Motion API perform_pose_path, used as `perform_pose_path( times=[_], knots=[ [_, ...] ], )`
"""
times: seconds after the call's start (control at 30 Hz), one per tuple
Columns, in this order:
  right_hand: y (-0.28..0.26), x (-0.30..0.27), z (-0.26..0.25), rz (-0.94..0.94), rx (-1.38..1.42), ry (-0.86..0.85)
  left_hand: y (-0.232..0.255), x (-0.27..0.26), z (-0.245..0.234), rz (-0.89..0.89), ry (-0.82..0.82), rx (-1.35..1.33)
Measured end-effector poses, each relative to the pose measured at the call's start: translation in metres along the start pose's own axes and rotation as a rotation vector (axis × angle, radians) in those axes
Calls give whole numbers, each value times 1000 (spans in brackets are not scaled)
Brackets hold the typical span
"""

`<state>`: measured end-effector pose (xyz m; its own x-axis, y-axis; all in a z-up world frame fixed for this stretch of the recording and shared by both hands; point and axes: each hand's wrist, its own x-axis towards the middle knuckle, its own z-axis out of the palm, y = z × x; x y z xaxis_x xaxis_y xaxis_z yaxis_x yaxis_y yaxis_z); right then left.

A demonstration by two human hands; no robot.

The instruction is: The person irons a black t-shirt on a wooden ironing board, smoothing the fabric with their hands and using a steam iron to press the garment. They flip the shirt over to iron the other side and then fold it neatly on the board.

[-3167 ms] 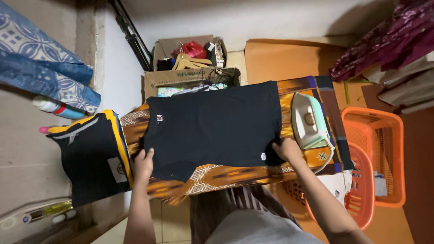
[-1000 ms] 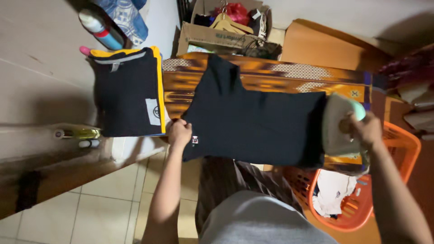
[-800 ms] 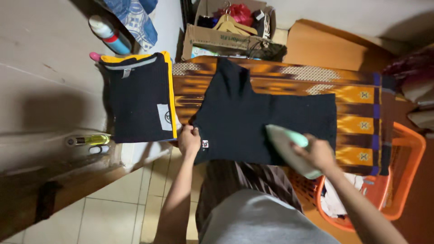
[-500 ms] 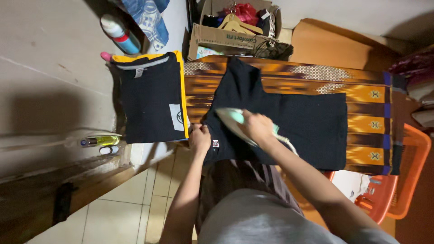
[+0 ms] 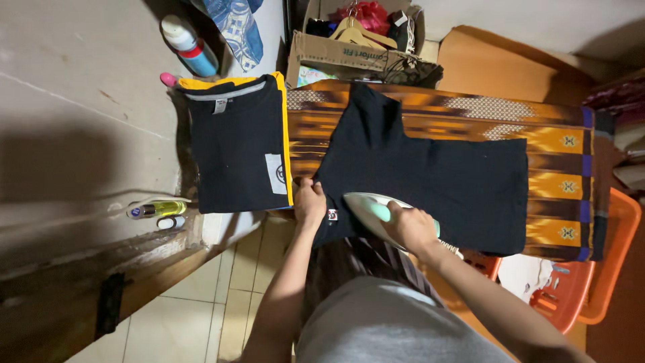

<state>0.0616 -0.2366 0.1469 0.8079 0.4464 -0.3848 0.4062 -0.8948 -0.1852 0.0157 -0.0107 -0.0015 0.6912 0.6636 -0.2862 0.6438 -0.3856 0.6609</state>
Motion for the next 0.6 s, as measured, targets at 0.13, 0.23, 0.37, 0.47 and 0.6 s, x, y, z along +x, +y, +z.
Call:
perform_pose_path(
  times=[0.13,0.23,0.37,0.47,0.6],
  knots=[
    [-20,25,2,-3,38,110,-10,1,4,55,68,-88],
    [-50,78,-3,-71,108,243,-12,-4,6,81,95,-122],
    [-72,121,-14,-131,106,277,-13,-1,4,45,96,-113],
    [-63,115,-14,-134,99,244,-15,-3,4,140,169,-75],
    [-8,42,2,-63,51,210,-21,0,8,129,125,-82]
  ],
)
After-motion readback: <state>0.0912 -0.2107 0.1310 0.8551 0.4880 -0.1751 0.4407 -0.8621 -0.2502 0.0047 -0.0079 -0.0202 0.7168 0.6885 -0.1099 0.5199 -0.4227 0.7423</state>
